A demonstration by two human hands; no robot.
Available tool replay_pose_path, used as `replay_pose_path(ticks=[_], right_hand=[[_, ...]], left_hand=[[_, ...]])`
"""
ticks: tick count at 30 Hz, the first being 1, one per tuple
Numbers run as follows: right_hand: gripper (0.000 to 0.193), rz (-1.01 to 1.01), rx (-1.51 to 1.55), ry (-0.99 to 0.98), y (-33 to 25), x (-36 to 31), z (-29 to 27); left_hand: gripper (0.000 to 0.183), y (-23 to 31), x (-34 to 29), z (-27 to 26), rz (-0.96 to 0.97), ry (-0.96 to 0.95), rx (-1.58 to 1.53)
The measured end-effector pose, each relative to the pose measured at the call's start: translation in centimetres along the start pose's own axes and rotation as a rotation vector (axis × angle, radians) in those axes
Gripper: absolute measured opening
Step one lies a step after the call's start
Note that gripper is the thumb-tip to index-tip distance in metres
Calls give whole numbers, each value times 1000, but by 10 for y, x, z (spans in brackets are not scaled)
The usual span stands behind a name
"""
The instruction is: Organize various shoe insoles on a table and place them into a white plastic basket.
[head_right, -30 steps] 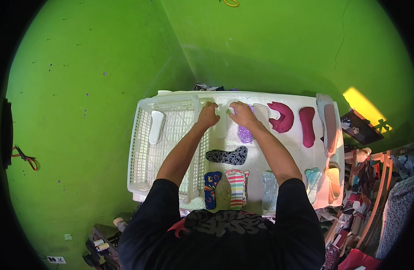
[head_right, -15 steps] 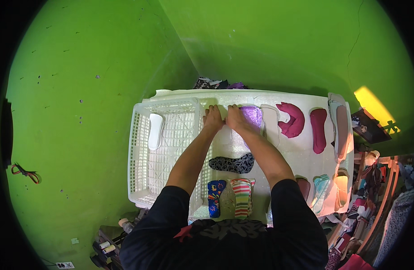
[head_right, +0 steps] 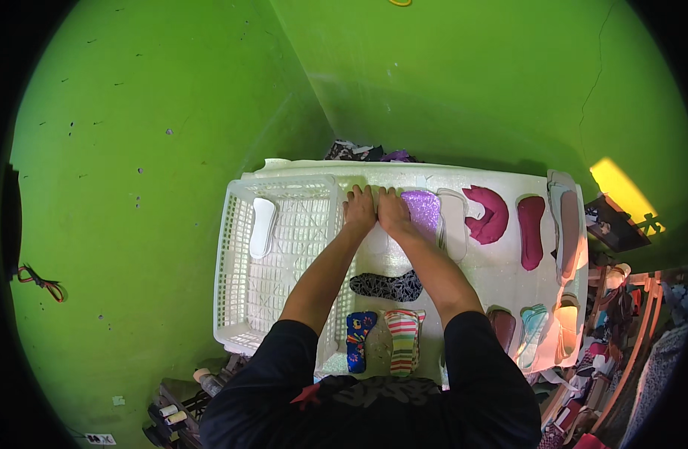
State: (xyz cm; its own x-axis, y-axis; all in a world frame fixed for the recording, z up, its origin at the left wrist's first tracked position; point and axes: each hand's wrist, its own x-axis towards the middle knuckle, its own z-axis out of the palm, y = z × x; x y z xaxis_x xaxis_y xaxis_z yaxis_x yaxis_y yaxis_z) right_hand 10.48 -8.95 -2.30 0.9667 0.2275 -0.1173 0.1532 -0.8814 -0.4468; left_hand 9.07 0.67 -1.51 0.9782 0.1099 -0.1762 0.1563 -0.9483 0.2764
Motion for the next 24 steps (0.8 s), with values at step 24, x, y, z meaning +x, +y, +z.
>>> replay_pose_path(ticks=[24], right_hand=[[14, -106, 1084, -109, -5, -118, -110]], left_hand=[[20, -28, -93, -84, 463, 20, -1110]])
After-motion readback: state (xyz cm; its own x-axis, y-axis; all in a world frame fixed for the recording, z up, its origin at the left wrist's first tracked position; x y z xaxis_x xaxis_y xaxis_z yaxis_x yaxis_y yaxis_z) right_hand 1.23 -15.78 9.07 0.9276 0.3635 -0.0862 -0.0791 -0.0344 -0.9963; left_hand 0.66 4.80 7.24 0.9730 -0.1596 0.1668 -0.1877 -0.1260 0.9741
